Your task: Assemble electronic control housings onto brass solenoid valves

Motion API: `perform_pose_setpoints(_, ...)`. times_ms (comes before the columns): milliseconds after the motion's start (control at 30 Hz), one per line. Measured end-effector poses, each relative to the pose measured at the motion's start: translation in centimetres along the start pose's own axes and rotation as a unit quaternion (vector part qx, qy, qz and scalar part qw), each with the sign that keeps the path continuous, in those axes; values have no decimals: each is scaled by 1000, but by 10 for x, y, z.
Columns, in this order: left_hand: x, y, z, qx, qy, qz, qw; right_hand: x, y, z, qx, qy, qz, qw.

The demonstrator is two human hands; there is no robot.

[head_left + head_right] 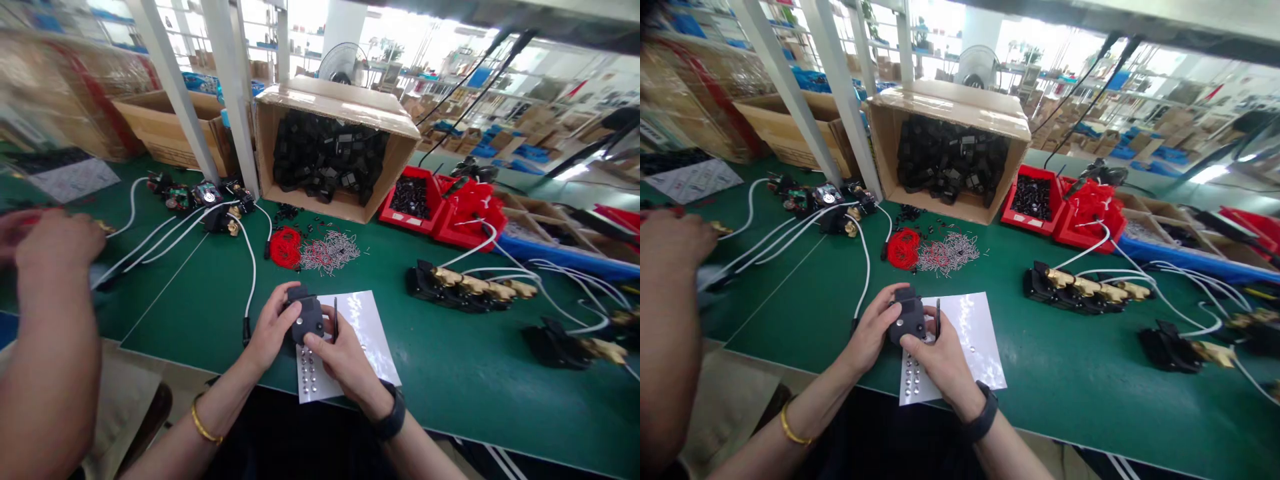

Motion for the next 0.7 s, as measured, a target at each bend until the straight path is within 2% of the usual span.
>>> perform_pose_setpoints(100, -2, 3, 3, 13, 26, -3, 1000, 5, 3, -2, 17, -13, 19, 1000)
perform_pose_setpoints(233, -1, 4, 5, 11, 39, -9, 999, 10, 3, 1, 12, -23, -1, 1000)
perform_pose_setpoints(300, 2, 7, 4, 5, 32, -4, 999, 8, 3, 0, 38, -65, 0, 997)
perform_pose_setpoints(400, 1, 20, -7, -27, -18, 9, 999, -11, 8, -3, 108, -169, 45, 979)
perform_pose_setpoints(467, -9, 32, -18, -96, -73, 6, 993, -39, 13, 2, 93, -186, 56, 977)
perform_pose_setpoints(533, -24, 38, -35, -156, -145, 3, 977, -75, 15, 12, 3, -98, 17, 995)
perform_pose_setpoints(567, -32, 36, -49, -138, -201, -7, 970, -91, 16, 18, -53, -10, -17, 998)
perform_pose_setpoints(600, -40, 30, -64, -99, -273, -24, 957, -104, 16, 23, -113, 97, -53, 987)
perform_pose_setpoints(633, -45, 22, -78, -57, -356, -45, 932, -110, 15, 27, -175, 215, -87, 957)
perform_pose_setpoints(667, -49, 11, -90, -22, -436, -64, 897, -111, 14, 29, -234, 331, -109, 908)
perform_pose_setpoints(700, -50, -2, -98, -2, -506, -78, 859, -107, 13, 29, -285, 437, -117, 845)
Point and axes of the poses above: each hand's wrist, its own y-axis away from the middle knuckle, its own x-axis out of the palm, z = x × y, the point moved 5 cm from there along -y, towards the middle knuckle, and after that the axes turned 10 degrees about y, right-handed, at the moved point
